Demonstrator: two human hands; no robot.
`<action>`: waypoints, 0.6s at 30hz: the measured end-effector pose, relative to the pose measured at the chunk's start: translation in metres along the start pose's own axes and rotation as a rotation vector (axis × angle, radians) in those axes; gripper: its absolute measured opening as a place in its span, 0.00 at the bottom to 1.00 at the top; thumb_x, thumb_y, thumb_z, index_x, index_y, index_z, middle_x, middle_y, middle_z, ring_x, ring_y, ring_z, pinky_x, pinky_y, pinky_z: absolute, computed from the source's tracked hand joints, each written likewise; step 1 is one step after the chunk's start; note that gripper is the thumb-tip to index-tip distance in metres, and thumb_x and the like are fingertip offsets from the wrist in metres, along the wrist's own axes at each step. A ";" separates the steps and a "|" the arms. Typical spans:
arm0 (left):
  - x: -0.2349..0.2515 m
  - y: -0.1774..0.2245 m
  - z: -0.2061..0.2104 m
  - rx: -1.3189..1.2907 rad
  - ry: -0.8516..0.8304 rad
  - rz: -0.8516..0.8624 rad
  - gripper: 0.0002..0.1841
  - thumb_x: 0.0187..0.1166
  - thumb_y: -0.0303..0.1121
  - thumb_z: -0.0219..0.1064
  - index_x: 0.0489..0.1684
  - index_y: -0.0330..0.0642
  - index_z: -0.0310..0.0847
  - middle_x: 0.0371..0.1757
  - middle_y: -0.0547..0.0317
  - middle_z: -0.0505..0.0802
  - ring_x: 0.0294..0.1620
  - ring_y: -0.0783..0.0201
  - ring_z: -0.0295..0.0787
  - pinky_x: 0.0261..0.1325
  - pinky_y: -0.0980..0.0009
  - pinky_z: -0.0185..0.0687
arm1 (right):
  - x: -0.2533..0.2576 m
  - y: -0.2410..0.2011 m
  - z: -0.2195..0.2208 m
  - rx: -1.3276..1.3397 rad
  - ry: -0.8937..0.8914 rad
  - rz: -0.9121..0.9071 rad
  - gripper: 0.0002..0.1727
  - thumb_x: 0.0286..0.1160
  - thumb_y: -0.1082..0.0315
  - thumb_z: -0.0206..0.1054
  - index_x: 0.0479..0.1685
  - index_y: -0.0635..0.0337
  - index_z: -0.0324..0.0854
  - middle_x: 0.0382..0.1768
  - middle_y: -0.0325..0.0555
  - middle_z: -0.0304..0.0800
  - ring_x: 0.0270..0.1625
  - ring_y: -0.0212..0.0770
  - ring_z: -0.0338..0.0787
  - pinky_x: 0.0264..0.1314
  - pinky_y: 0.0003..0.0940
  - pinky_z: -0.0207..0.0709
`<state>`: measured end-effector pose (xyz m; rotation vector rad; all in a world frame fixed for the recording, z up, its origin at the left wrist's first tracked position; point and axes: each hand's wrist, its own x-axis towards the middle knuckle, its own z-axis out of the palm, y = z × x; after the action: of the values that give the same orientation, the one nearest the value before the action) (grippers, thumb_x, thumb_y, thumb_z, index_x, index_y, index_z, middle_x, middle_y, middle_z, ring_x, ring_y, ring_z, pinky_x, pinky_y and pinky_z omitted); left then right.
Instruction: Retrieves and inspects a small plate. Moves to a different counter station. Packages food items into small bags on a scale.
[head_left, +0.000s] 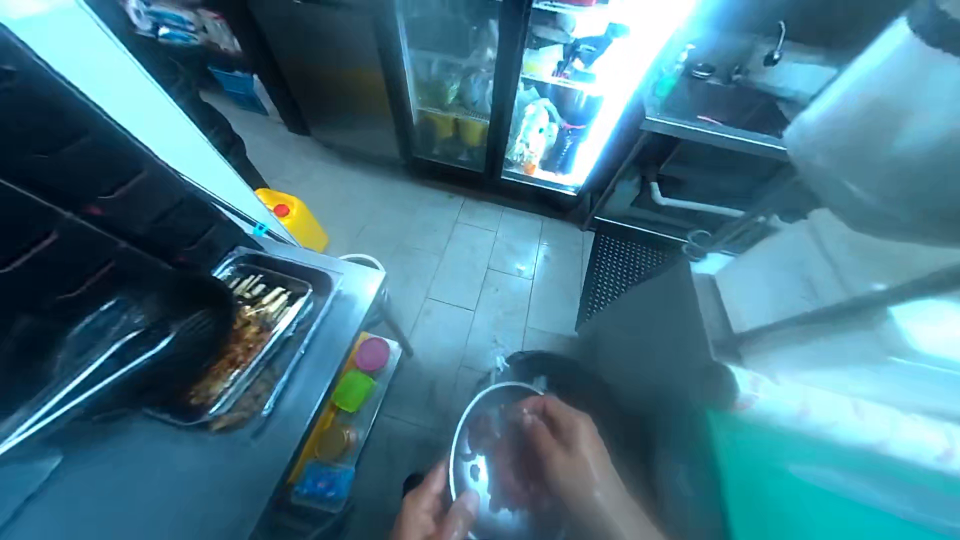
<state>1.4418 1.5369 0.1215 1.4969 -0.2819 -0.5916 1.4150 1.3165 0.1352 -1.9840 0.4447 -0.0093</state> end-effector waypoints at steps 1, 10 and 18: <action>0.004 0.003 -0.015 0.003 0.014 0.003 0.17 0.79 0.19 0.61 0.65 0.22 0.76 0.47 0.56 0.96 0.46 0.72 0.94 0.56 0.70 0.91 | 0.009 -0.006 0.015 -0.060 -0.001 -0.061 0.13 0.82 0.66 0.60 0.51 0.57 0.90 0.46 0.39 0.95 0.51 0.29 0.92 0.59 0.27 0.85; 0.036 0.029 -0.099 0.091 0.278 -0.089 0.20 0.80 0.21 0.63 0.69 0.21 0.74 0.43 0.51 0.96 0.38 0.67 0.95 0.44 0.68 0.92 | 0.059 -0.068 0.094 -0.552 -0.467 -0.160 0.40 0.71 0.48 0.75 0.83 0.59 0.72 0.68 0.60 0.85 0.67 0.64 0.86 0.62 0.60 0.84; 0.135 0.063 -0.135 0.152 0.311 -0.178 0.18 0.82 0.22 0.61 0.69 0.23 0.72 0.43 0.52 0.95 0.39 0.65 0.96 0.45 0.63 0.96 | 0.187 -0.071 0.091 -0.133 -0.308 -0.093 0.15 0.72 0.69 0.64 0.55 0.59 0.90 0.44 0.48 0.95 0.49 0.44 0.94 0.56 0.49 0.86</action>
<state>1.6369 1.5783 0.1486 1.7471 0.0498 -0.4760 1.6296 1.3644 0.1214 -2.0902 0.1566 0.2706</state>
